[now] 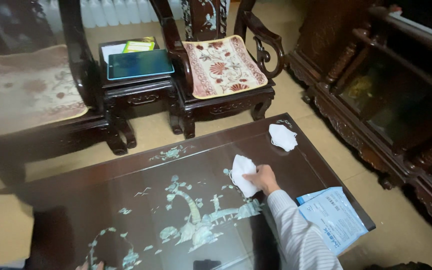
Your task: Folding face masks and inserting them into individual plastic packaging sleeves
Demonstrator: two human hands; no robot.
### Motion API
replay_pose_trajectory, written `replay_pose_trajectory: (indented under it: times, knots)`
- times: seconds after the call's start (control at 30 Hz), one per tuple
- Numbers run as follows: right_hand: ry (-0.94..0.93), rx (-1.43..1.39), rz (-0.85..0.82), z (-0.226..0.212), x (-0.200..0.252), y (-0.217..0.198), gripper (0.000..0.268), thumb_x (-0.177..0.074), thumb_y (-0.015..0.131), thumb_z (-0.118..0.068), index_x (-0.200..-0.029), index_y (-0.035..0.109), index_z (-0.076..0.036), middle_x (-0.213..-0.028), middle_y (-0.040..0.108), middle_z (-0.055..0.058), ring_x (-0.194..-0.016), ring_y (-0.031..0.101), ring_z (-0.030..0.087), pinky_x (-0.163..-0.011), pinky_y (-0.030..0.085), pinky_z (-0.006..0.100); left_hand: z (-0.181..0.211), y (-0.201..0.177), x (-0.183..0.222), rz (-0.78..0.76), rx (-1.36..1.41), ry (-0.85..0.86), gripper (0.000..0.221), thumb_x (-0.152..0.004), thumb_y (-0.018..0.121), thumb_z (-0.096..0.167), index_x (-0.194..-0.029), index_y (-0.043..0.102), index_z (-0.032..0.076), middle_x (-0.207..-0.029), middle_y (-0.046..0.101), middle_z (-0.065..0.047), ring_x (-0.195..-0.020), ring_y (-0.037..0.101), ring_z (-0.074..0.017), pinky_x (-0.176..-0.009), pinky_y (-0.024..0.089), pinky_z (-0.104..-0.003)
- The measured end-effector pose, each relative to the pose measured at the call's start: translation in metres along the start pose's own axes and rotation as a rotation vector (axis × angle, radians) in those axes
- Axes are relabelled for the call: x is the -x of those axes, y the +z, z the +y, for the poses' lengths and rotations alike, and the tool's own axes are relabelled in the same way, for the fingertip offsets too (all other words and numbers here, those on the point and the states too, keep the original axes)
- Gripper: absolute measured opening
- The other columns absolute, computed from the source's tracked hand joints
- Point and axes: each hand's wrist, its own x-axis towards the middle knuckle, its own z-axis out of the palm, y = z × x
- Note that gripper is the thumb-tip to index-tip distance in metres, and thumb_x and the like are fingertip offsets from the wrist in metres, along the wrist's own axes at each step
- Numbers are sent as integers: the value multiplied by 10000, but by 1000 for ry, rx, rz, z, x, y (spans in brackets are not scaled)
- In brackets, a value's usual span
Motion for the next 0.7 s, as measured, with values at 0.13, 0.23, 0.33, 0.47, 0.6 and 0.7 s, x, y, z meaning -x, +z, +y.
replay_pose_trajectory:
  times: [0.13,0.23,0.33,0.47,0.6,0.7]
  knots:
    - [-54,-617,-120,7,62,42,351,-766,884,-117,-1052,757,43,-1026,779,137,-867,718,222,-713,574,364,75,-30,-8,11,-35,-74,627,-667,774,507,-1156,721,119,-1342,633,-180,-1199,620,-397,-1035,496,-535]
    - [-32,-1099,-373,5,136,110,358,-829,788,-27,-1167,736,78,-1109,783,212,-903,731,270,-763,601,395,172,-88,-58,-291,316,-602,738,-691,795,481,-1343,600,194,-1478,543,-88,-1324,545,-291,-1119,424,-459]
    - [34,-1202,-496,-18,232,151,295,-869,749,-20,-1151,732,62,-1063,780,205,-854,718,267,-725,579,380,227,-32,-22,-389,965,-1126,728,-787,807,352,-1454,551,212,-1403,581,8,-1246,561,-136,-1084,435,-325]
    - [115,-1181,-485,-51,305,189,246,-843,770,-4,-1087,759,29,-1040,791,169,-863,707,257,-753,546,354,282,-155,-96,-228,1034,-1403,349,-768,806,316,-1080,787,161,-892,760,33,-814,614,-92,-772,525,-265]
    - [-95,-958,-661,-36,303,189,148,-908,770,-111,-1018,761,-12,-956,777,108,-810,686,174,-677,551,307,201,-104,-41,2,1260,-1379,403,-803,801,137,-1197,748,69,-987,805,-52,-803,679,-116,-717,587,-279]
    - [-284,-324,-266,-4,271,164,668,-788,815,-390,-1404,688,-166,-1343,737,30,-1189,675,158,-1076,484,287,95,-94,-12,111,814,-1147,206,-787,873,170,-872,694,113,-787,699,3,-716,575,-115,-661,503,-312]
